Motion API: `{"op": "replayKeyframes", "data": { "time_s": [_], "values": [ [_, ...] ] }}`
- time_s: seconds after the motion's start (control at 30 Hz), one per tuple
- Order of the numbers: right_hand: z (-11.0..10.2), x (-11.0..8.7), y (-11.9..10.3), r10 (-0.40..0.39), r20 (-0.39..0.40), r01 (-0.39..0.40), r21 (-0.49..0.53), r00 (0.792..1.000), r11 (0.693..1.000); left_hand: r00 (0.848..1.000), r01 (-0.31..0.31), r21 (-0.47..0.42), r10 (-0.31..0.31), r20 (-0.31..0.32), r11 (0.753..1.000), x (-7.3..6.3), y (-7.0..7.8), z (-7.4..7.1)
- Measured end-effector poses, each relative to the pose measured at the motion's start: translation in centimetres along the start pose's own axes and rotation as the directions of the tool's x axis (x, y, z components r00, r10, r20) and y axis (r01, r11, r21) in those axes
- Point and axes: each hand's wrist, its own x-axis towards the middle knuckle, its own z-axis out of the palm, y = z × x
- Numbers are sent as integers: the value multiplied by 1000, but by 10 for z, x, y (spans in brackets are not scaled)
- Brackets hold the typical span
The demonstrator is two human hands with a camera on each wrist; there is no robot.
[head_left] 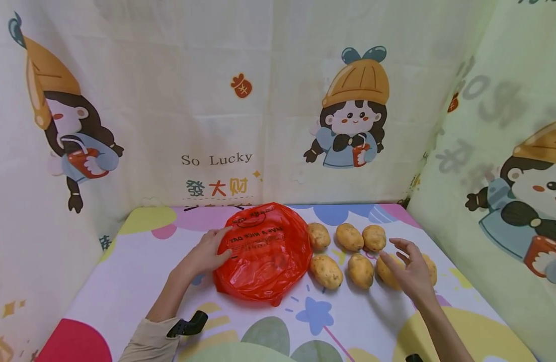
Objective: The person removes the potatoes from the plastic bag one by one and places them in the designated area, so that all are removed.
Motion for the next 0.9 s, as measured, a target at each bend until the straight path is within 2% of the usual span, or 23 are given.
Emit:
{"op": "replayKeyframes", "data": {
  "time_s": [0.2,0.3,0.4,0.53,0.63,0.77,0.9],
  "values": [
    [22,0,-19,-16,41,15,14,999,1000,996,-22,52,27,-85,998,-4,5,-4],
    [33,-2,-24,-17,63,15,34,998,999,989,-61,71,70,-133,996,-5,11,-5],
    [44,-4,-26,-54,81,50,61,995,997,978,-105,81,117,-172,991,-6,17,-3],
    [57,-6,-28,-108,92,101,79,990,992,964,-159,86,173,-203,984,-6,24,6],
    [66,-8,-32,-109,118,99,83,987,992,956,-184,96,201,-214,978,-6,28,15],
    [76,-12,-39,-115,160,100,98,980,990,954,-188,94,204,-221,978,-8,35,26],
    [87,-15,-42,-178,160,165,89,971,982,956,-174,90,190,-223,981,-13,42,35]
  ]
}}
